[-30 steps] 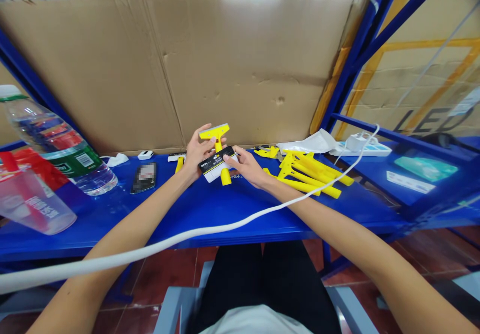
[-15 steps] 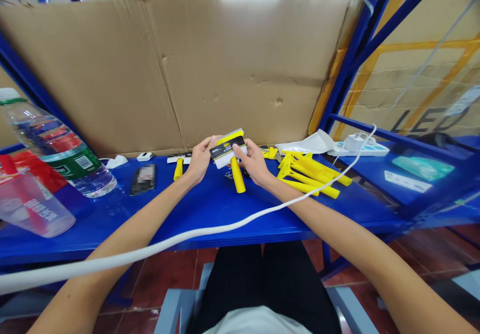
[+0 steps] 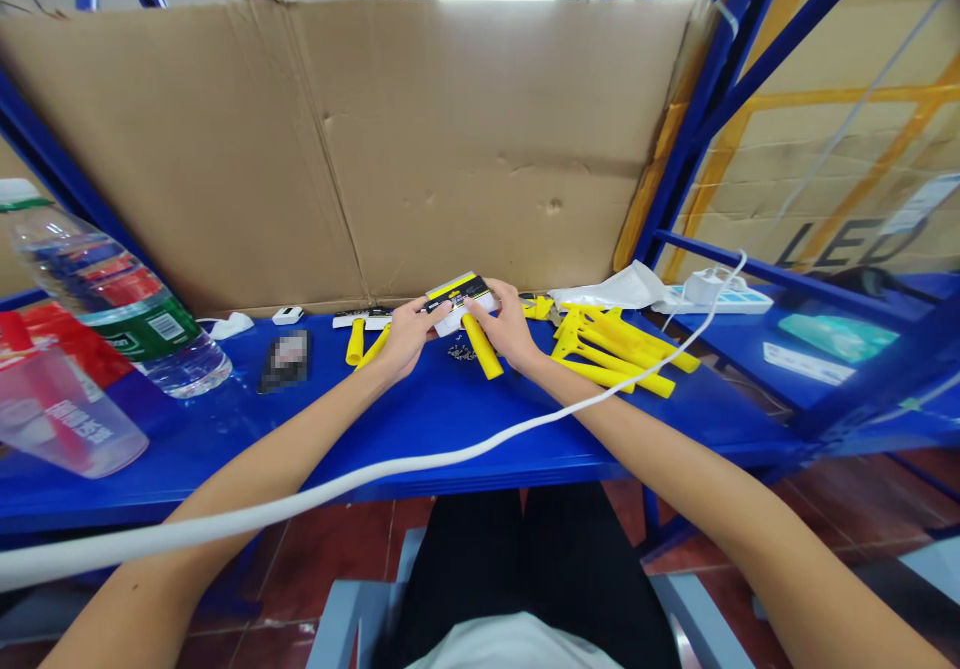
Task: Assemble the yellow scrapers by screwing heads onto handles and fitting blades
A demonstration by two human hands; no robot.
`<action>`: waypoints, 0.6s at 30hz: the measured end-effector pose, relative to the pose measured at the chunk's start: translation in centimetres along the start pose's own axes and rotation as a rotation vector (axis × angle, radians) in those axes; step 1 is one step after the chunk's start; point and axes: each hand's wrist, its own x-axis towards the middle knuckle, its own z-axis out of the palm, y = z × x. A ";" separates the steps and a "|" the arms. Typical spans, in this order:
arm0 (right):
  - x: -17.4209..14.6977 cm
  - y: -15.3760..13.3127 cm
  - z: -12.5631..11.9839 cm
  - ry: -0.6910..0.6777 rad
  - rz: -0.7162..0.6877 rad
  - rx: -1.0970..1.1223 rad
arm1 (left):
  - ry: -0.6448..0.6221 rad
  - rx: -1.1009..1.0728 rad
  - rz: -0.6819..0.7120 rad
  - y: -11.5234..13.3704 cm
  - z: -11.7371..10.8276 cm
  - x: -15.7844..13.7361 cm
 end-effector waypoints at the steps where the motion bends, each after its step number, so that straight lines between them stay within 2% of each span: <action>1: 0.0 0.0 0.0 -0.006 0.039 0.022 | 0.019 -0.001 0.011 0.0 -0.1 0.1; 4: -0.2 -0.8 0.0 -0.104 0.229 0.223 | 0.057 -0.014 0.063 0.1 -0.2 0.2; 7: -0.4 -1.7 -0.2 -0.318 0.370 0.430 | 0.069 -0.038 0.119 0.1 -0.2 0.3; 10: -0.5 -2.2 -0.3 -0.483 0.387 0.515 | 0.087 -0.056 0.172 0.1 -0.2 0.5; 15: -0.7 -2.8 -0.6 -0.530 0.399 0.601 | 0.126 -0.064 0.230 0.3 -0.7 1.1; 18: -0.8 -3.6 -1.0 -0.624 0.404 0.669 | 0.151 -0.055 0.233 0.5 -1.2 1.4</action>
